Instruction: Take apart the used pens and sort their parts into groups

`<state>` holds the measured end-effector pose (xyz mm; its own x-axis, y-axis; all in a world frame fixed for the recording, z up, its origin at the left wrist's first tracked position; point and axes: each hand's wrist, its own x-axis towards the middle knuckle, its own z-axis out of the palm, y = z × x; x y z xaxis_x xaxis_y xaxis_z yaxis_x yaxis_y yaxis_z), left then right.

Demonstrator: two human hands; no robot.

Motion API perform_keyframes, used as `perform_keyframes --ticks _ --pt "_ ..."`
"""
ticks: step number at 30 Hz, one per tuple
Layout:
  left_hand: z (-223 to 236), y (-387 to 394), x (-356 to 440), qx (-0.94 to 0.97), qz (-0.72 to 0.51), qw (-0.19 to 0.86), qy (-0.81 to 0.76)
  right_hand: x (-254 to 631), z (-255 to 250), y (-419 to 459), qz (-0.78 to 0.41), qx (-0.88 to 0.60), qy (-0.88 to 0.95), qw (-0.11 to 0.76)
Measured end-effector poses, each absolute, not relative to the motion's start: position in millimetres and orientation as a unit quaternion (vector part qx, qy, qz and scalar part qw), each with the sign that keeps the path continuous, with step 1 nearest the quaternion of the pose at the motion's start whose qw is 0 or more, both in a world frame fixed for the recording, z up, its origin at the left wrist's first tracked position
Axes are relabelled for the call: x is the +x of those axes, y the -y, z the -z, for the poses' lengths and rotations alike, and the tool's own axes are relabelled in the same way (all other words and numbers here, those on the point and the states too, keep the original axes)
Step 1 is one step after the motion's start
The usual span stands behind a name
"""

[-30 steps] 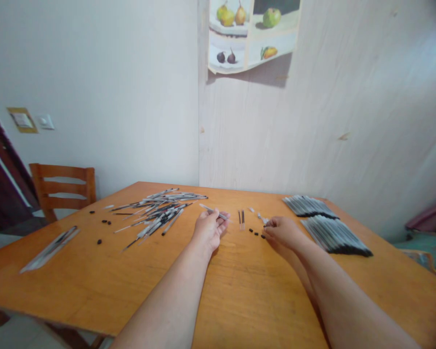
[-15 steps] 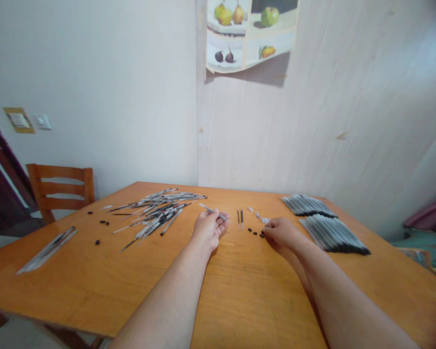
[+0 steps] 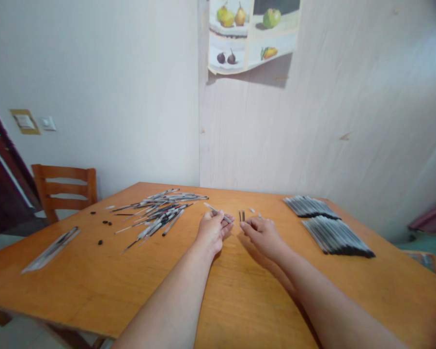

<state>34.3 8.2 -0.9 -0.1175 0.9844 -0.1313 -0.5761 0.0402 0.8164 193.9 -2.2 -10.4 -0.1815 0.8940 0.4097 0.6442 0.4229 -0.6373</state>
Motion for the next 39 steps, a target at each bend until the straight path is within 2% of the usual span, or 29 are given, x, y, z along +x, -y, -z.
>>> perform_keyframes --ticks 4,9,18,24,28,35,39 --pt "2.2 -8.3 35.8 0.268 -0.638 0.61 -0.387 179.2 11.2 8.7 -0.2 -0.498 0.75 0.387" --pt "-3.1 -13.2 23.3 0.255 -0.664 0.595 -0.374 186.9 5.6 7.7 -0.186 -0.508 0.748 0.383" --pt "-13.4 -30.1 -22.8 0.2 -0.76 0.462 -0.411 211.7 0.9 4.0 -0.131 -0.525 0.765 0.348" --pt "-5.8 -33.0 -23.1 0.244 -0.736 0.413 -0.477 211.1 4.8 2.8 0.002 -0.678 0.69 0.254" --pt "2.0 -38.7 -25.5 0.282 -0.723 0.361 -0.518 198.3 9.0 2.7 0.06 -0.702 0.683 0.194" --pt "17.9 -51.6 -33.0 0.334 -0.696 0.263 -0.579 185.5 17.3 -3.5 0.083 -0.698 0.694 0.156" --pt "28.1 -54.3 -35.6 0.34 -0.701 0.264 -0.568 184.5 17.7 -4.3 0.067 -0.698 0.7 0.137"
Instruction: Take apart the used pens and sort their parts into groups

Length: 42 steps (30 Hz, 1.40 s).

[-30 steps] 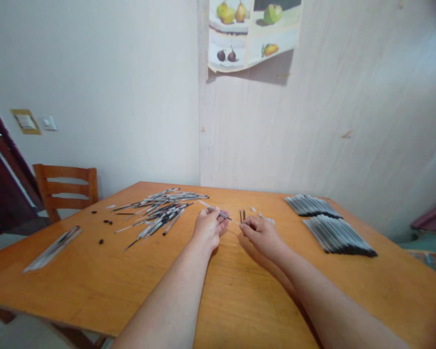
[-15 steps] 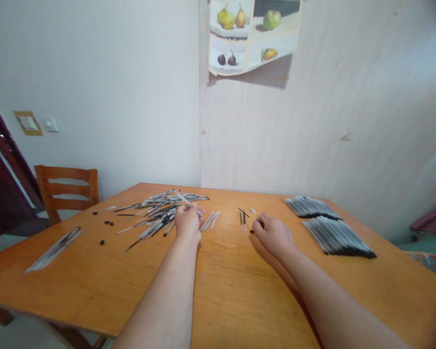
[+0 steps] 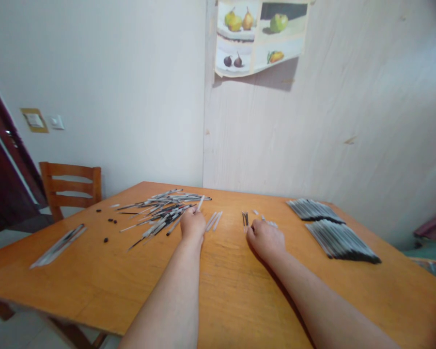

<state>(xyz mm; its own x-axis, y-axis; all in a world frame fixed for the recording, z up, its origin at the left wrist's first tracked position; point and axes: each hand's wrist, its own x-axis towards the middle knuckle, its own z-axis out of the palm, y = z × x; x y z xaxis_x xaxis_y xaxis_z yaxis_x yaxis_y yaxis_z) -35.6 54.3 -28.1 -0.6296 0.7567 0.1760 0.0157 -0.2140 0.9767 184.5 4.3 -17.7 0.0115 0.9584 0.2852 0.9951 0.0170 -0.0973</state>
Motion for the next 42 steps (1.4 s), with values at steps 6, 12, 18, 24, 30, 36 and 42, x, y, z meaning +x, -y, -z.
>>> perform_keyframes --ticks 6,12,18,24,30,36,42 --pt "43.7 -61.8 -41.6 0.327 -0.692 0.28 -0.579 186.1 16.0 -3.7 0.047 -0.687 0.711 0.141" --pt "42.5 -56.2 -41.3 0.326 -0.693 0.283 -0.578 189.9 13.8 -0.9 0.036 -0.683 0.71 0.169" --pt "34.4 -43.3 -36.8 0.416 -0.572 0.213 -0.674 195.1 15.9 -0.6 0.038 -0.682 0.703 0.2" --pt "32.3 -39.7 -32.9 0.458 -0.519 0.203 -0.692 202.3 17.0 0.2 0.055 -0.675 0.701 0.222" --pt "34.5 -40.6 -28.7 0.537 -0.459 0.159 -0.69 204.8 13.2 0.8 0.047 -0.679 0.698 0.222" --pt "34.9 -37.7 -21.2 0.596 -0.417 0.103 -0.678 205.5 6.9 2.1 0.02 -0.689 0.692 0.212" --pt "35.5 -37.3 -18.3 0.653 -0.259 0.018 -0.712 206.1 9.7 1.9 0.038 -0.684 0.695 0.219"
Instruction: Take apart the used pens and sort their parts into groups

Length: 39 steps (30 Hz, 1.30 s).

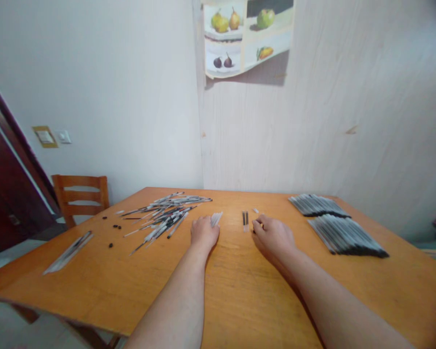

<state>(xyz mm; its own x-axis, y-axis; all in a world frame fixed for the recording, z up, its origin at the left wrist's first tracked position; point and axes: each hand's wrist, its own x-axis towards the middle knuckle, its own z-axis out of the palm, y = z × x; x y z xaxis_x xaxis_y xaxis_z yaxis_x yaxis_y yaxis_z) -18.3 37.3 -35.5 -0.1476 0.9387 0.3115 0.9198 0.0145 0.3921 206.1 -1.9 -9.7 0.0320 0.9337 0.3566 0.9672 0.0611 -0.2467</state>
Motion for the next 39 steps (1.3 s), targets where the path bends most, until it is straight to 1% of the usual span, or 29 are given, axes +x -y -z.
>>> perform_keyframes --ticks 2,5,16,25,31,39 --pt "36.6 -37.8 -18.1 0.664 -0.229 -0.008 -0.711 206.4 10.7 1.4 0.039 -0.681 0.697 0.222" --pt "37.9 -38.2 -18.0 0.671 -0.219 -0.022 -0.708 206.9 10.5 1.1 0.037 -0.676 0.7 0.227" --pt "32.7 -35.6 -18.7 0.65 -0.247 -0.023 -0.719 206.0 6.3 2.1 0.028 -0.681 0.698 0.219" --pt "18.0 -20.0 -32.1 0.537 -0.284 -0.047 -0.793 201.2 -2.4 5.8 0.024 -0.673 0.709 0.21" --pt "13.3 -13.7 -47.1 0.481 -0.256 -0.047 -0.837 202.2 -0.9 5.7 0.02 -0.663 0.716 0.218" --pt "20.0 -1.8 -86.9 0.473 -0.2 -0.104 -0.852 203.3 -0.4 3.5 0.022 -0.668 0.714 0.209"
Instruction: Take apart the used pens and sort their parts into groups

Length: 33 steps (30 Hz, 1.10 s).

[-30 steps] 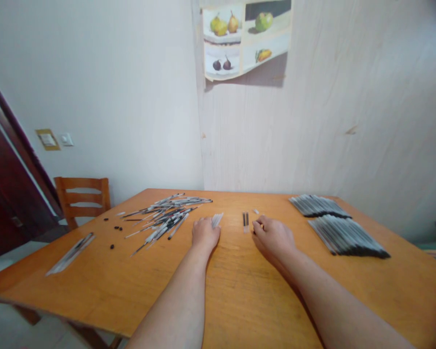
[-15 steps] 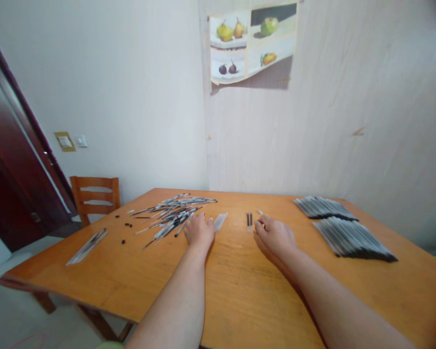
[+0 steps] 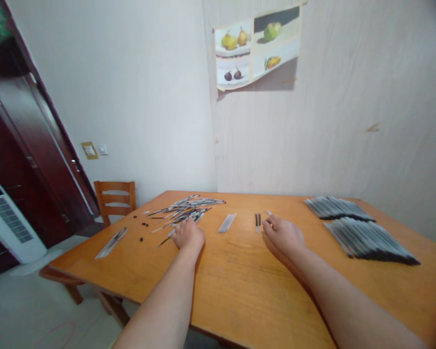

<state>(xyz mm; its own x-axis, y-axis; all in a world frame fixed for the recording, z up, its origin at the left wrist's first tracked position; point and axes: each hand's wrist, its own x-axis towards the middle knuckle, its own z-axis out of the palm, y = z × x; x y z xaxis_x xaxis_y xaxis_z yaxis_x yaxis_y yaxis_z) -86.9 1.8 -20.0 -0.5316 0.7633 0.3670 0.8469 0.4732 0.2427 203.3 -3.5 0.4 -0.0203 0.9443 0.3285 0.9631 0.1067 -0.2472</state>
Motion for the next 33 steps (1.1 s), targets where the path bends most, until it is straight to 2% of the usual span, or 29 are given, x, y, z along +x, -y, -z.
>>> perform_keyframes --ticks 8,12,15,17,20,22,24,28,33 --pt "23.1 2.9 -93.3 -0.495 0.185 0.089 0.844 205.4 0.6 2.9 0.014 -0.67 0.712 0.209" --pt "19.3 0.4 -90.2 -0.505 0.239 0.09 0.824 205.9 1.2 1.8 0.0 -0.67 0.704 0.236" --pt "13.4 -4.4 -76.5 -0.561 0.311 0.068 0.764 204.5 3.5 -1.2 -0.044 -0.645 0.704 0.295" --pt "8.9 -6.4 -58.4 -0.62 0.357 0.031 0.698 203.3 5.8 -4.9 -0.102 -0.606 0.699 0.367" --pt "3.7 -3.8 -22.6 -0.705 0.392 -0.013 0.591 203.1 8.9 -11.6 -0.264 -0.56 0.62 0.482" --pt "2.0 1.2 0.9 -0.745 0.387 -0.044 0.541 205.1 10.5 -15.6 -0.388 -0.531 0.529 0.537" --pt "1.2 6.5 20.0 -0.774 0.371 -0.066 0.509 208.4 11.5 -18.5 -0.457 -0.493 0.461 0.579" --pt "0.5 9.7 43.3 -0.797 0.354 -0.092 0.48 214.6 11.1 -21.6 -0.476 -0.437 0.426 0.634" --pt "3.0 -0.4 58.4 -0.782 0.377 -0.162 0.469 217.2 8.3 -23.0 -0.5 -0.399 0.426 0.639"
